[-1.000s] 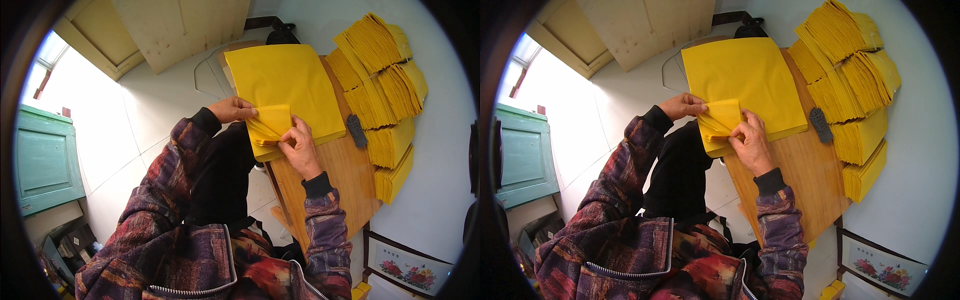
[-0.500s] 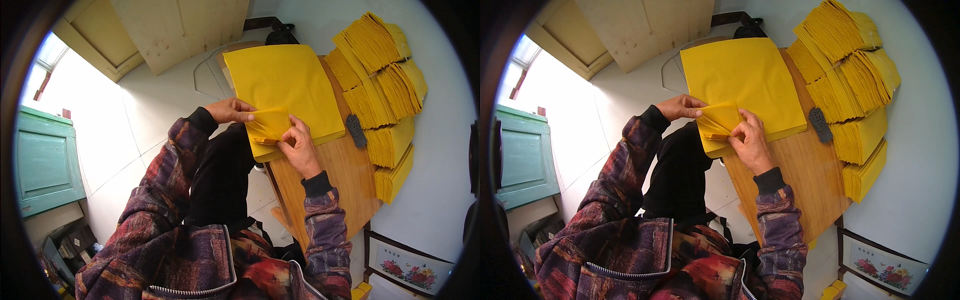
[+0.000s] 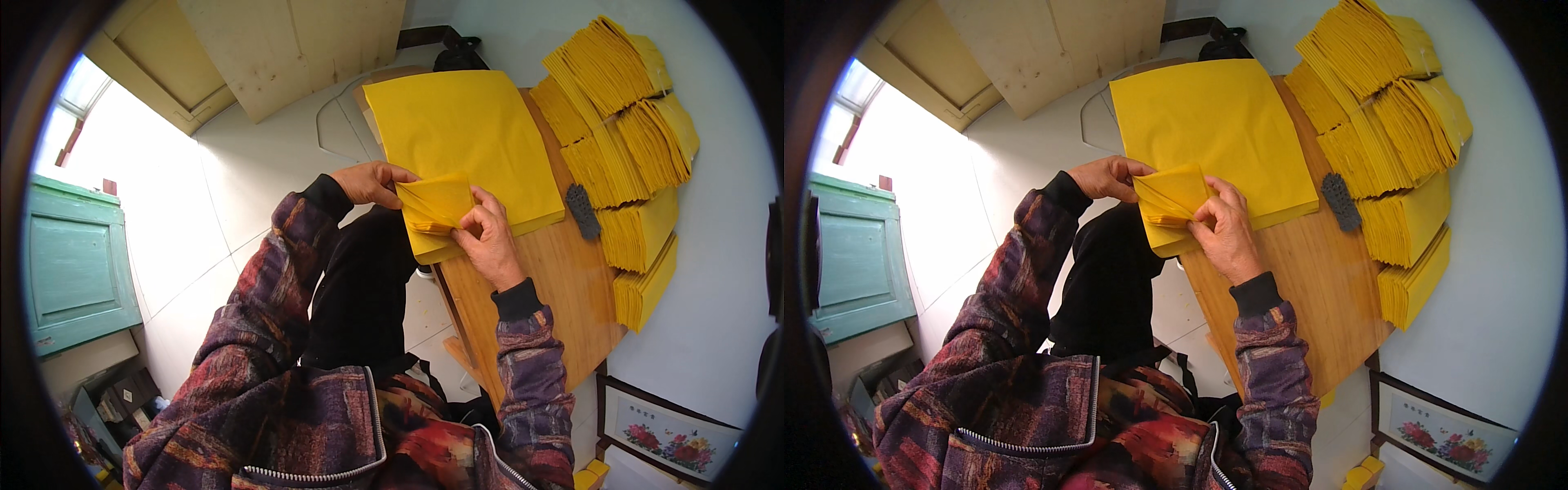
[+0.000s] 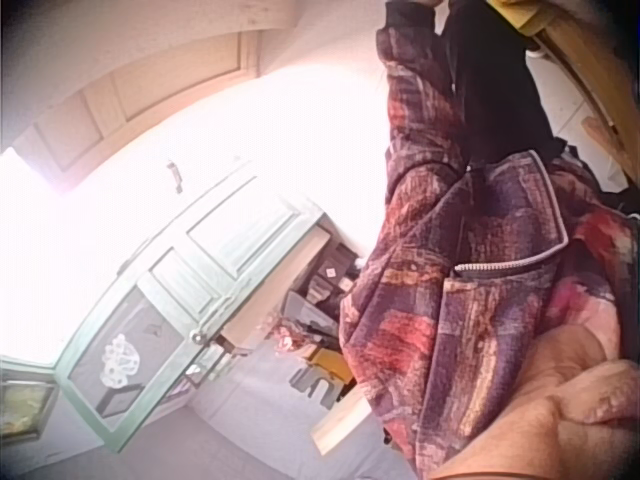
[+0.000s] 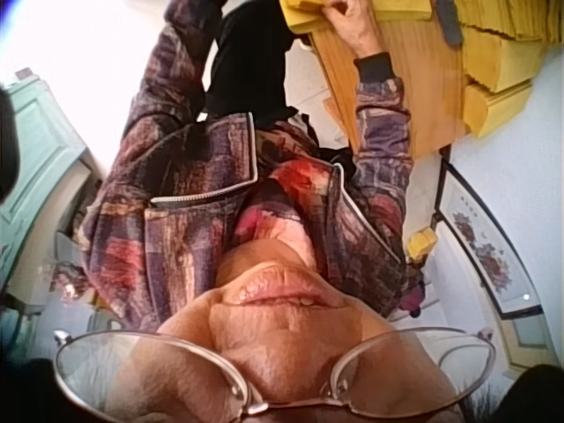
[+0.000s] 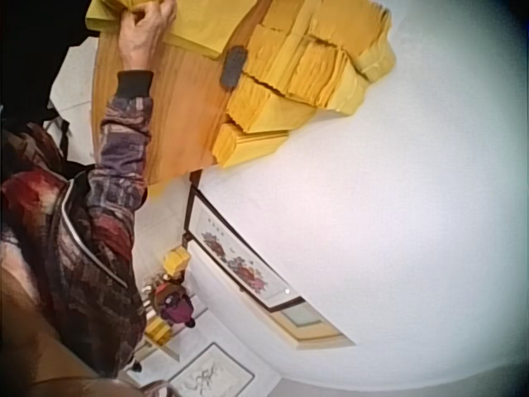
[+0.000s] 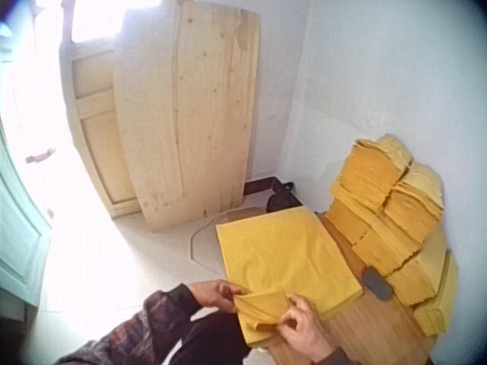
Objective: The person folds yellow paper sheets by hand on a low wooden table, repeatedly folding each sheet in half and then rolling it into a tight cylinder. The person stacks the finished rolled sheets on the table.
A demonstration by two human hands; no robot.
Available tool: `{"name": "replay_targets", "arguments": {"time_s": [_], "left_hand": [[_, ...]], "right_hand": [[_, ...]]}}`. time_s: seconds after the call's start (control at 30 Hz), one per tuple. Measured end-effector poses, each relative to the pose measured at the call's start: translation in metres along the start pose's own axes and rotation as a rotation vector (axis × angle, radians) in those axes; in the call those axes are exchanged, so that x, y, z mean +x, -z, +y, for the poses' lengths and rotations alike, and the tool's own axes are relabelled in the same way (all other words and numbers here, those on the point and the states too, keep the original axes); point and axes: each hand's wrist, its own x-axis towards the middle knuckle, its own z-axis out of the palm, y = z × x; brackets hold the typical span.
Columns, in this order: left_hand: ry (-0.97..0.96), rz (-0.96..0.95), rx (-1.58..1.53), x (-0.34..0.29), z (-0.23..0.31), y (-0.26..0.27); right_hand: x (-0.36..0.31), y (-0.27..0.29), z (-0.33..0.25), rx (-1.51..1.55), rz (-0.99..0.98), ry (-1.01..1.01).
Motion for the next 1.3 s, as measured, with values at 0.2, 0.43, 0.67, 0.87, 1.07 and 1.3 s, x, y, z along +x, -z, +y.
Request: {"name": "replay_targets", "arguments": {"time_s": [0.2, 0.43, 0.67, 0.87, 1.07, 1.3], "left_hand": [[-0.036, 0.021, 0.013, 0.002, -0.007, 0.001], [-0.059, 0.143, 0.084, 0.007, -0.014, -0.001], [-0.016, 0.308, 0.132, 0.008, -0.010, -0.008], [0.006, 0.341, 0.123, 0.011, -0.010, -0.009], [-0.030, 0.331, 0.094, 0.009, -0.009, -0.011], [-0.041, 0.281, 0.079, 0.008, -0.010, -0.008]], "right_hand": [[0.000, 0.000, 0.002, -0.003, -0.001, 0.006], [0.000, 0.001, 0.003, -0.045, -0.020, 0.000], [-0.010, 0.000, -0.012, -0.238, 0.167, 0.137], [-0.014, -0.004, -0.015, -0.489, 0.217, 0.349], [-0.010, -0.006, -0.014, -0.368, 0.113, 0.269], [-0.004, -0.005, -0.011, -0.207, 0.066, 0.136]]}}
